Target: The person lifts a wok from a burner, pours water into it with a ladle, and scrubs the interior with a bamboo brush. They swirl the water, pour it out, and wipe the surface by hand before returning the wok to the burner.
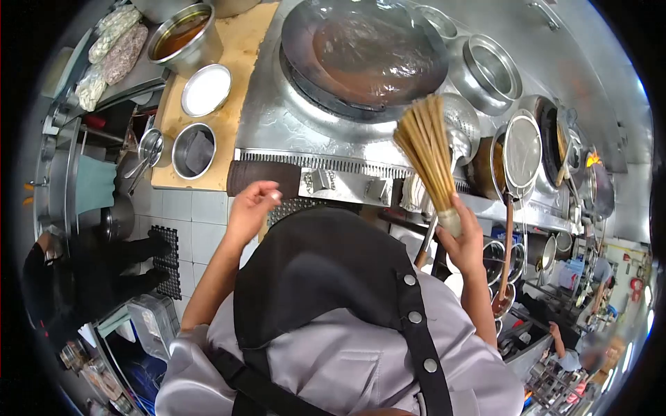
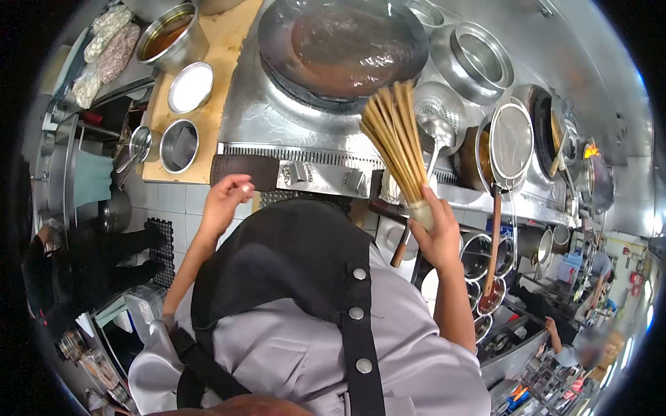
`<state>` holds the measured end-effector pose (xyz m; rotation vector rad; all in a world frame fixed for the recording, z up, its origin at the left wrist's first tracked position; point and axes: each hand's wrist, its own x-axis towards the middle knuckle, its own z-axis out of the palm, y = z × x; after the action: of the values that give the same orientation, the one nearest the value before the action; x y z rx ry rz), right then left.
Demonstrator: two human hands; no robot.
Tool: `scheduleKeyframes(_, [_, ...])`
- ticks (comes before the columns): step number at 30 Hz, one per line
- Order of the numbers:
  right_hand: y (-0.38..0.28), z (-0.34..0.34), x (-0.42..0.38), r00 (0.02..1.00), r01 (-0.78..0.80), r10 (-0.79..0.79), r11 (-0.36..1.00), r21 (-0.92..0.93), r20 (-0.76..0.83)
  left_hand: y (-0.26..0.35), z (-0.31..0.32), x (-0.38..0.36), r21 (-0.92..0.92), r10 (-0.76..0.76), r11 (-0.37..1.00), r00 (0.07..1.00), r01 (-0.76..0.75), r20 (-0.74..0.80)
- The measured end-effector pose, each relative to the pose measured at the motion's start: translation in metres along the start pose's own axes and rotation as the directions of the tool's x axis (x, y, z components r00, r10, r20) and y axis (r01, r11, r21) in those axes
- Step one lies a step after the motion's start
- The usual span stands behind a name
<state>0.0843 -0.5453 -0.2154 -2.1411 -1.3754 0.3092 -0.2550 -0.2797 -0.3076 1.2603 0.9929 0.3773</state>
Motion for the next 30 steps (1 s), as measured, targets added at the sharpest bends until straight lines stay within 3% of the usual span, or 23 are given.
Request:
scheduleKeyframes(2, [-0.02, 0.007, 0.01, 0.991, 0.035, -0.021, 0.994, 0.105, -0.13, 0.037, 0.028, -0.003, 0.078, 0.075, 0.993, 0.979, -0.091, 0.187])
scheduleKeyframes(4, [-0.043, 0.039, 0.026, 0.974, 0.039, 0.052, 0.921, 0.388, -0.222, 0.067, 0.064, 0.003, -0.058, 0.236, 0.971, 0.881, -0.233, 0.41])
scheduleKeyframes(6, [-0.085, 0.043, 0.045, 0.988, 0.14, -0.151, 0.923, 0.36, 0.003, 0.093, 0.105, 0.01, -0.151, 0.352, 0.936, 0.81, -0.319, 0.469])
scheduleKeyframes(7, [-0.08, 0.038, 0.055, 0.874, 0.431, -0.46, 0.883, 0.187, 0.157, 0.098, 0.115, 0.016, -0.176, 0.339, 0.94, 0.862, -0.293, 0.378])
scheduleKeyframes(8, [-0.072, 0.039, 0.047, 0.878, 0.429, -0.457, 0.884, 0.186, 0.143, 0.101, 0.119, 0.02, -0.199, 0.32, 0.942, 0.901, -0.27, 0.293])
scheduleKeyframes(9, [-0.055, 0.047, 0.035, 0.978, 0.207, -0.204, 0.937, 0.281, -0.038, 0.104, 0.114, 0.02, -0.287, 0.327, 0.923, 0.916, -0.256, 0.234])
scheduleKeyframes(10, [-0.033, 0.057, 0.021, 0.979, -0.003, 0.087, 0.911, 0.411, -0.185, 0.104, 0.104, 0.02, -0.376, 0.326, 0.894, 0.929, -0.242, 0.177])
scheduleKeyframes(11, [0.003, 0.067, 0.0, 0.939, -0.151, 0.195, 0.974, 0.167, -0.284, 0.096, 0.095, 0.021, -0.386, 0.328, 0.881, 0.941, -0.274, 0.08])
scheduleKeyframes(12, [0.041, 0.08, -0.026, 0.876, -0.326, 0.272, 0.943, -0.071, -0.399, 0.087, 0.086, 0.022, -0.389, 0.327, 0.868, 0.945, -0.308, -0.018])
scheduleKeyframes(13, [0.067, 0.098, -0.054, 0.866, -0.441, 0.413, 0.897, -0.04, -0.282, 0.067, 0.07, 0.026, -0.289, 0.309, 0.902, 0.948, -0.319, -0.083])
scheduleKeyframes(14, [0.084, 0.112, -0.08, 0.827, -0.551, 0.541, 0.834, -0.024, -0.154, 0.061, 0.062, 0.02, -0.308, 0.273, 0.902, 0.953, -0.301, -0.132])
scheduleKeyframes(15, [0.088, 0.12, -0.092, 0.696, -0.706, 0.714, 0.662, 0.25, 0.074, 0.045, 0.051, 0.02, -0.26, 0.212, 0.93, 0.957, -0.26, -0.199])
scheduleKeyframes(16, [0.092, 0.128, -0.098, 0.554, -0.806, 0.761, 0.387, 0.449, 0.338, 0.038, 0.044, 0.014, -0.265, 0.132, 0.946, 0.967, -0.188, -0.217])
scheduleKeyframes(18, [0.111, 0.15, -0.115, 0.754, -0.595, 0.647, 0.746, 0.299, -0.112, 0.011, 0.032, 0.009, -0.221, 0.082, 0.965, 0.966, -0.138, -0.245])
scheduleKeyframes(19, [0.074, 0.118, -0.091, 0.689, -0.628, 0.725, 0.616, 0.475, -0.028, 0.0, 0.03, 0.006, -0.224, 0.046, 0.968, 0.96, -0.11, -0.275])
scheduleKeyframes(20, [0.07, 0.107, -0.079, 0.673, -0.553, 0.739, 0.5, 0.667, 0.004, -0.006, 0.03, 0.002, -0.24, 0.015, 0.967, 0.961, -0.083, -0.275])
scheduleKeyframes(22, [0.057, 0.072, -0.037, 0.687, -0.486, 0.724, 0.519, 0.703, -0.06, -0.017, 0.032, 0.001, -0.244, -0.001, 0.967, 0.962, -0.068, -0.273])
scheduleKeyframes(25, [0.084, 0.019, 0.058, 0.788, -0.234, 0.58, 0.592, 0.772, -0.206, -0.021, 0.038, 0.008, -0.308, -0.063, 0.951, 0.964, -0.021, -0.26])
scheduleKeyframes(26, [0.105, -0.001, 0.094, 0.817, -0.193, 0.515, 0.67, 0.717, -0.261, -0.03, 0.037, 0.012, -0.319, -0.061, 0.948, 0.965, -0.024, -0.254])
scheduleKeyframes(27, [0.119, -0.028, 0.127, 0.823, -0.295, 0.52, 0.736, 0.609, -0.23, -0.021, 0.041, 0.01, -0.341, -0.081, 0.94, 0.966, -0.008, -0.245])
scheduleKeyframes(28, [0.146, -0.042, 0.163, 0.795, -0.249, 0.533, 0.722, 0.646, -0.289, -0.011, 0.044, 0.006, -0.363, -0.101, 0.932, 0.965, 0.007, -0.24])
scheduleKeyframes(30, [0.187, -0.068, 0.233, 0.749, -0.397, 0.57, 0.794, 0.46, -0.337, -0.011, 0.043, 0.001, -0.346, -0.097, 0.938, 0.956, -0.005, -0.277])
